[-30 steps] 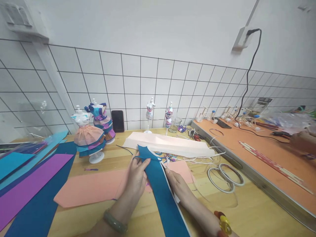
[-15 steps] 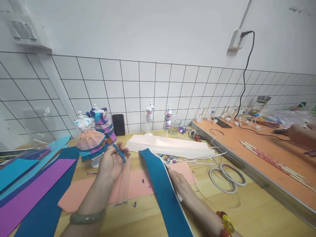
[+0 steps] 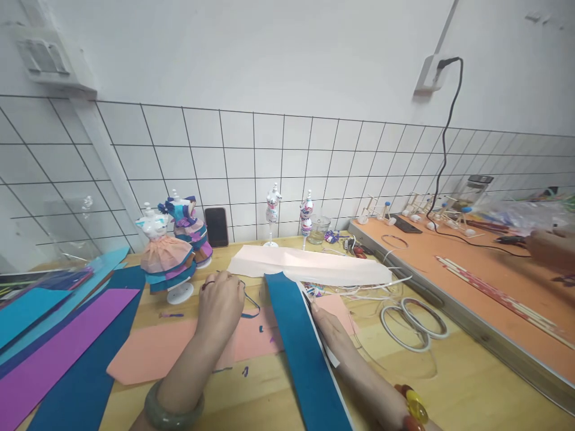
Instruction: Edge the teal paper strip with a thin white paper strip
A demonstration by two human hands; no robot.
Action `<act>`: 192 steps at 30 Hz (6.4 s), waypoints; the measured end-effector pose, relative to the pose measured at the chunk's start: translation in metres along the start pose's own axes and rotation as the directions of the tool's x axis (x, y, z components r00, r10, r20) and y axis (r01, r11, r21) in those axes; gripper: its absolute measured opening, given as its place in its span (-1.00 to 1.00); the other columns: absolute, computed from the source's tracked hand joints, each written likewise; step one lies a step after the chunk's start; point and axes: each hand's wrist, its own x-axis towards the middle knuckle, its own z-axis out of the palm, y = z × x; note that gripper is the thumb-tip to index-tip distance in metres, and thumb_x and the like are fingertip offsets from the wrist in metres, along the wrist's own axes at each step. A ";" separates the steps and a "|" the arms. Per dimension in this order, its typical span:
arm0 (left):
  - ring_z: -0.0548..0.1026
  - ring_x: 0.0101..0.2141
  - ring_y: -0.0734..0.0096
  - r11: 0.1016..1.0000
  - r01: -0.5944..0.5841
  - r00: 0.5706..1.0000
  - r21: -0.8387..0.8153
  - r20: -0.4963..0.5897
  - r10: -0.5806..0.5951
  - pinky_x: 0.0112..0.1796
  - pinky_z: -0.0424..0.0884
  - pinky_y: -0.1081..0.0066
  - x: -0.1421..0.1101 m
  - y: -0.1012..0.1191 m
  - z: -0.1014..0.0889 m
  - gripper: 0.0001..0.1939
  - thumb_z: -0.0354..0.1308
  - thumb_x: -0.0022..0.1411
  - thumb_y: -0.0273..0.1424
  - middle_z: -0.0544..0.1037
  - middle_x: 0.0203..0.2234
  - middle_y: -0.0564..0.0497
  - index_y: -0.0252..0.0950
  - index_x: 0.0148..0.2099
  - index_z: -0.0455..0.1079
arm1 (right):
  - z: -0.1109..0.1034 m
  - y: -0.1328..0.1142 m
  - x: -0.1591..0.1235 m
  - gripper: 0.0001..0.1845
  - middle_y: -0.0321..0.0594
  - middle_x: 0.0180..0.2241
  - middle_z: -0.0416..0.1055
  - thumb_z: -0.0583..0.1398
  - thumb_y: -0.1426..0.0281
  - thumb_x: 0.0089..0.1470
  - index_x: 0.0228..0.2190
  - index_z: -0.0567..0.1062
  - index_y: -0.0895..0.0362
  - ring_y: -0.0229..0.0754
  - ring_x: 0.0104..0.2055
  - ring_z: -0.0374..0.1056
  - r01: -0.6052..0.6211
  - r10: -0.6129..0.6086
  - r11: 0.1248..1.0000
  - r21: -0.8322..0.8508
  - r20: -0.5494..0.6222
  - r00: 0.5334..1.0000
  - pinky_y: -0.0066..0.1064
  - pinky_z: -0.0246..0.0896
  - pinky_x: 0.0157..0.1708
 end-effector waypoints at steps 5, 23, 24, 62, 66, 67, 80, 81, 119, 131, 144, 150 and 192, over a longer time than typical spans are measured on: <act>0.42 -0.58 0.22 0.824 0.464 0.808 -0.324 0.536 -0.245 -0.49 0.27 0.36 -0.012 0.016 0.020 -0.51 0.08 0.00 0.03 0.44 -0.68 -0.11 -0.29 -0.67 0.35 | -0.002 0.006 0.005 -0.50 -0.15 -0.08 0.42 0.14 0.04 -0.03 -0.12 0.47 0.07 0.03 0.01 0.24 0.018 -0.018 0.999 0.036 0.009 1.000 -0.21 0.06 0.05; 0.51 -0.39 0.26 0.189 0.617 0.787 -0.764 0.593 -0.171 -0.26 0.42 0.29 -0.040 0.023 0.056 -0.73 0.34 -0.11 -0.40 0.57 -0.40 -0.08 -0.34 -0.30 0.45 | 0.009 0.034 0.013 -0.51 -0.21 -0.19 0.48 -0.06 0.08 0.16 -0.18 0.49 0.12 -0.07 -0.01 0.27 -0.064 0.038 0.978 0.199 0.129 0.991 -0.21 0.07 0.05; 0.51 -0.40 0.28 0.197 0.603 0.797 -0.773 0.573 -0.190 -0.27 0.42 0.30 -0.041 0.024 0.057 -0.73 0.35 -0.14 -0.40 0.57 -0.42 -0.06 -0.34 -0.31 0.45 | 0.009 0.035 0.013 -0.52 -0.21 -0.15 0.46 -0.05 0.09 0.16 -0.17 0.48 0.12 -0.08 0.00 0.26 -0.063 0.039 0.977 0.204 0.121 0.992 -0.22 0.06 0.06; 0.52 -0.41 0.23 0.215 0.630 0.767 -0.747 0.554 -0.323 -0.30 0.43 0.29 -0.058 0.035 0.072 -0.60 0.40 -0.31 -0.44 0.58 -0.41 -0.14 -0.40 -0.31 0.46 | 0.010 0.038 0.015 -0.48 -0.14 -0.13 0.47 -0.07 0.10 0.18 -0.09 0.45 0.18 -0.11 -0.05 0.33 -0.075 0.053 0.960 0.271 0.089 0.995 -0.24 0.11 0.05; 0.52 -0.39 0.22 0.212 0.632 0.764 -0.745 0.555 -0.328 -0.28 0.43 0.28 -0.059 0.036 0.073 -0.59 0.40 -0.32 -0.44 0.58 -0.39 -0.15 -0.40 -0.30 0.46 | 0.010 0.041 0.016 -0.49 -0.15 -0.17 0.49 -0.05 0.09 0.17 -0.12 0.47 0.18 -0.10 -0.06 0.34 -0.074 0.059 0.966 0.246 0.066 0.996 -0.23 0.10 0.05; 0.52 -0.39 0.22 0.211 0.632 0.764 -0.746 0.554 -0.331 -0.28 0.43 0.28 -0.059 0.037 0.073 -0.58 0.40 -0.32 -0.44 0.58 -0.39 -0.15 -0.40 -0.30 0.46 | 0.010 0.041 0.016 -0.48 -0.15 -0.16 0.48 -0.04 0.08 0.16 -0.12 0.47 0.17 -0.10 -0.05 0.34 -0.071 0.057 0.967 0.246 0.064 0.996 -0.23 0.08 0.06; 0.53 -0.35 0.17 0.179 0.617 0.771 -0.767 0.544 -0.330 -0.24 0.42 0.26 -0.060 0.036 0.075 -0.58 0.41 -0.34 -0.43 0.59 -0.39 -0.15 -0.39 -0.31 0.47 | 0.010 0.040 0.017 -0.45 -0.14 -0.19 0.48 -0.06 0.04 0.14 -0.15 0.47 0.17 -0.09 -0.10 0.35 -0.063 0.050 0.967 0.246 0.058 0.997 -0.22 0.10 0.05; 0.53 -0.34 0.16 0.176 0.617 0.772 -0.767 0.545 -0.327 -0.24 0.42 0.25 -0.060 0.036 0.075 -0.58 0.41 -0.34 -0.43 0.59 -0.38 -0.15 -0.39 -0.31 0.47 | 0.010 0.040 0.017 -0.45 -0.15 -0.19 0.49 -0.06 0.03 0.14 -0.16 0.48 0.17 -0.09 -0.10 0.35 -0.063 0.051 0.968 0.244 0.056 0.997 -0.22 0.10 0.04; 0.54 -0.35 0.19 0.184 0.601 0.788 -0.778 0.537 -0.302 -0.26 0.45 0.28 -0.060 0.032 0.074 -0.62 0.38 -0.22 -0.39 0.58 -0.34 -0.15 -0.38 -0.28 0.46 | 0.010 0.039 0.014 -0.45 -0.16 -0.25 0.48 -0.05 0.03 0.13 -0.21 0.47 0.19 -0.06 -0.10 0.34 -0.133 0.120 0.960 0.248 0.066 0.991 -0.27 0.18 -0.07; 0.53 -0.32 0.14 0.215 0.605 0.784 -0.767 0.527 -0.327 -0.26 0.44 0.26 -0.068 0.033 0.081 -0.54 0.39 -0.26 -0.37 0.57 -0.31 -0.16 -0.37 -0.22 0.45 | 0.011 0.039 0.014 -0.47 -0.20 -0.37 0.50 -0.01 -0.01 0.08 -0.30 0.48 0.15 -0.09 -0.25 0.36 -0.139 0.139 0.954 0.267 0.021 0.990 -0.24 0.17 -0.07; 0.53 -0.33 0.13 0.202 0.609 0.779 -0.767 0.531 -0.332 -0.24 0.43 0.23 -0.068 0.035 0.081 -0.55 0.40 -0.28 -0.37 0.57 -0.32 -0.17 -0.38 -0.25 0.45 | 0.011 0.042 0.016 -0.50 -0.16 -0.36 0.50 -0.04 0.04 0.13 -0.33 0.50 0.15 -0.11 -0.31 0.38 -0.134 0.138 0.960 0.245 0.003 0.990 -0.28 0.26 -0.22; 0.53 -0.29 0.14 0.195 0.602 0.786 -0.775 0.529 -0.320 -0.22 0.42 0.25 -0.069 0.034 0.082 -0.52 0.40 -0.26 -0.37 0.57 -0.28 -0.17 -0.38 -0.21 0.43 | 0.011 0.042 0.016 -0.47 -0.14 -0.34 0.49 -0.02 0.01 0.10 -0.34 0.50 0.17 -0.11 -0.30 0.36 -0.132 0.139 0.964 0.230 -0.014 0.990 -0.31 0.25 -0.24; 0.52 -0.40 0.27 0.244 0.568 0.815 -0.786 0.496 -0.299 -0.31 0.43 0.31 -0.067 0.025 0.084 -0.56 0.38 -0.24 -0.41 0.57 -0.36 -0.14 -0.38 -0.23 0.39 | 0.015 0.045 0.014 -0.54 -0.39 -0.65 0.19 0.02 -0.03 0.04 -0.51 0.34 0.11 -0.29 -0.59 0.05 -0.212 0.226 0.915 0.342 -0.003 0.974 -0.44 0.04 -0.54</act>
